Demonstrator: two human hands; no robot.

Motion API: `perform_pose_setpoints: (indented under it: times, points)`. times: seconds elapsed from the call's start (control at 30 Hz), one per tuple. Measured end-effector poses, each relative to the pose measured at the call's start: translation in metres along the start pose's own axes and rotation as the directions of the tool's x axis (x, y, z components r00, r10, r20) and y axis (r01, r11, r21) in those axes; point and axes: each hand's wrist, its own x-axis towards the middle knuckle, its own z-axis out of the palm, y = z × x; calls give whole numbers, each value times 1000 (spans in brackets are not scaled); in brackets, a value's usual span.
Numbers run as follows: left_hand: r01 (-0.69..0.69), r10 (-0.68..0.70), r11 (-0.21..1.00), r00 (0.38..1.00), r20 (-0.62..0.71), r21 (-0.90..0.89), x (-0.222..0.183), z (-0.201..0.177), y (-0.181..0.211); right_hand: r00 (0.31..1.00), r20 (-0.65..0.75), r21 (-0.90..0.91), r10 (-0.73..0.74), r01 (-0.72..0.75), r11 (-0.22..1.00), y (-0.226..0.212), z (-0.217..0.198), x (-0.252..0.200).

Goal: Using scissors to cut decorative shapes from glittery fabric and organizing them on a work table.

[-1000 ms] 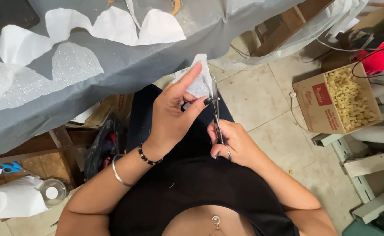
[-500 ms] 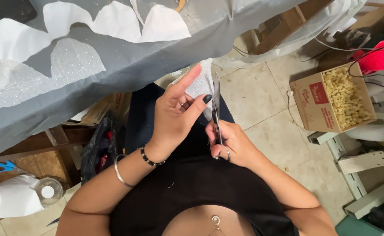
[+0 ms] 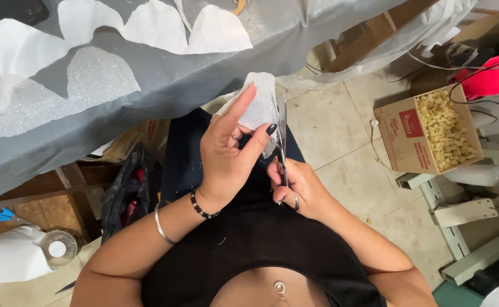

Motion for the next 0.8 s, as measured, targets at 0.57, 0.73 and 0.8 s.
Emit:
perform_pose_setpoints:
  times: [0.57,0.73,0.8]
  points:
    - [-131,128,991,986,103,19,1,-10,2,1000,-4,45,5,-4,999,0,2,-3]
    - [-189,173,979,970,169,78,-1,-17,7,1000,4,72,26,-26,997,-6,1,0]
    - [-219,207,975,956,208,39,-2,-18,7,1000,1,72,-29,29,997,-6,1,2]
